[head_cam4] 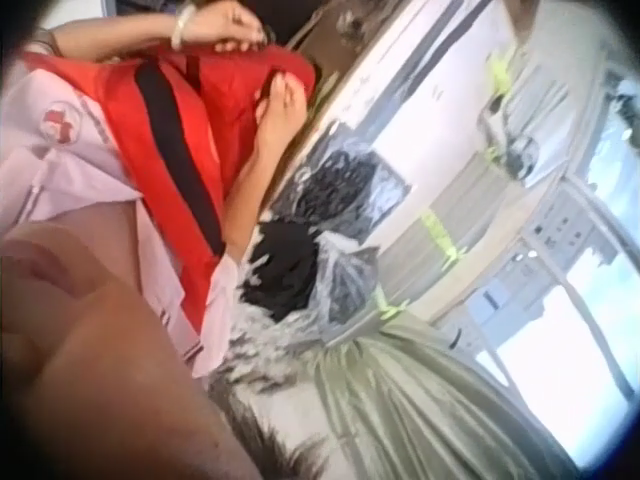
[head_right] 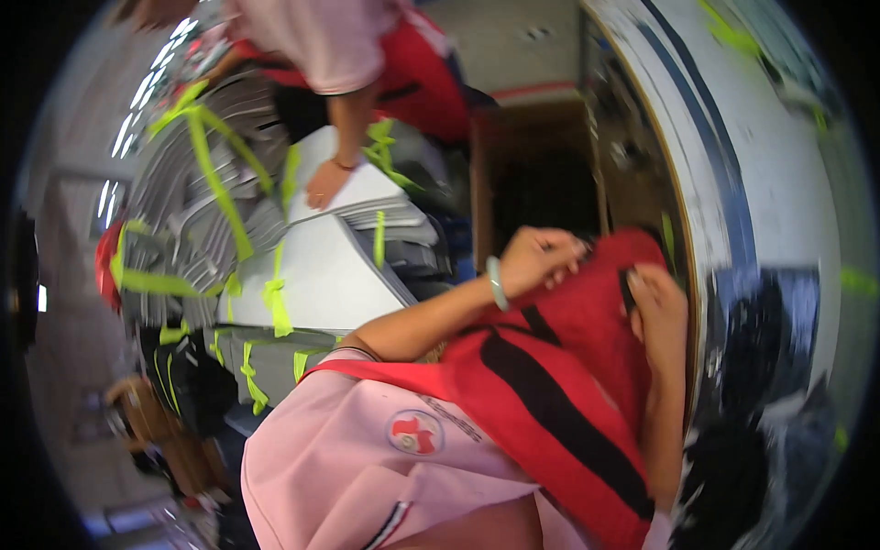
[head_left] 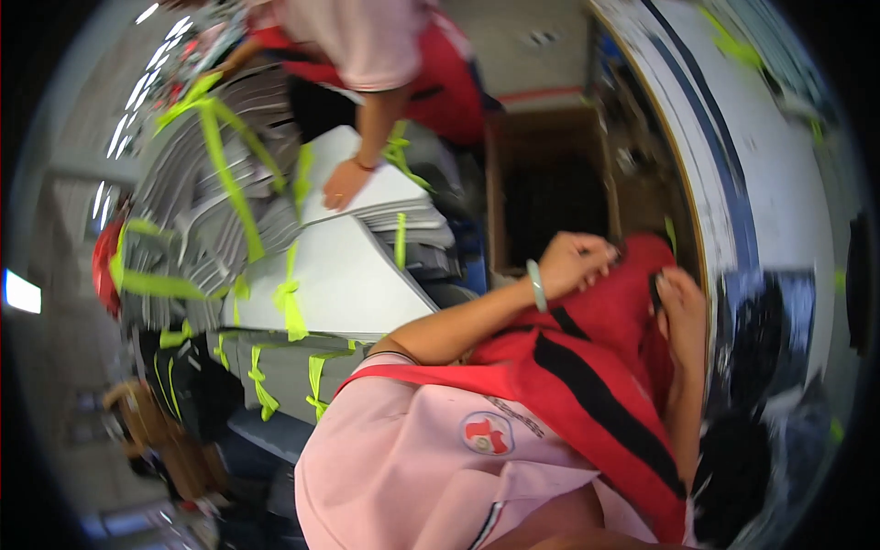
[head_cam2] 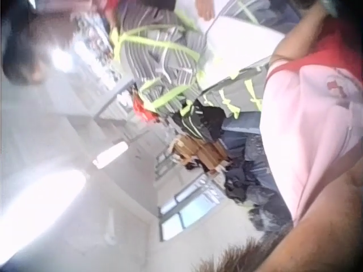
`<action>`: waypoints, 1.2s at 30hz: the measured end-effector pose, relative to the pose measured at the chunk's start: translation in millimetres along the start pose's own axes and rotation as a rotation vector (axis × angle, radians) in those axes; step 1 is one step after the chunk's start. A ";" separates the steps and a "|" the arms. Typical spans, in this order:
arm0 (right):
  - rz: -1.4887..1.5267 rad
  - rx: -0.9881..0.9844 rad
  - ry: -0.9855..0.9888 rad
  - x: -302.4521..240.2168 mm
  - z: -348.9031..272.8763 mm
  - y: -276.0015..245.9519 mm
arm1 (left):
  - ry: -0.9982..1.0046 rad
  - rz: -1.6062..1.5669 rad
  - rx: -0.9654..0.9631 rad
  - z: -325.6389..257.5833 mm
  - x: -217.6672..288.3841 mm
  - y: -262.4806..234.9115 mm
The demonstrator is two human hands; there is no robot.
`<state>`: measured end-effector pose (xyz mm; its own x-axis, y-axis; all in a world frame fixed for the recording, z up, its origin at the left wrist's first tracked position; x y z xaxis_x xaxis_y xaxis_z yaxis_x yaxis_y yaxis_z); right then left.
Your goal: Manually sort and inspect small black plastic components at a factory workbench.
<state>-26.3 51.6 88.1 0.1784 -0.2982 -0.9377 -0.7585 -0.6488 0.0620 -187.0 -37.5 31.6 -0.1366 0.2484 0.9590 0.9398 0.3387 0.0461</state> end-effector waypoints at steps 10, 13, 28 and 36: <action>0.220 -0.122 0.147 25.3 2.8 34.4 | 0.000 -0.035 0.071 -13.0 11.5 1.1; 0.257 -0.133 0.144 28.8 3.4 36.8 | 0.054 0.034 0.086 -13.6 13.4 3.9; 0.546 -0.109 0.209 44.7 10.9 34.2 | 0.575 0.485 0.181 -17.0 45.7 20.1; 0.564 -0.072 0.193 57.9 16.8 30.9 | 0.760 0.679 0.190 -15.3 46.6 22.6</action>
<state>-49.9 26.0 30.0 -0.1238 -0.7273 -0.6751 -0.7262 -0.3972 0.5611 -167.4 -32.2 81.6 0.6991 -0.1756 0.6932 0.6713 0.4951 -0.5516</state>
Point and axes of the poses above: each hand's wrist, its own z-axis towards the middle knuckle, its own y-axis out of the palm, x = y × z, the point moved 9 cm from there along z, towards the middle knuckle, and after that the axes turned 10 degrees about z, right-handed, at the moved point
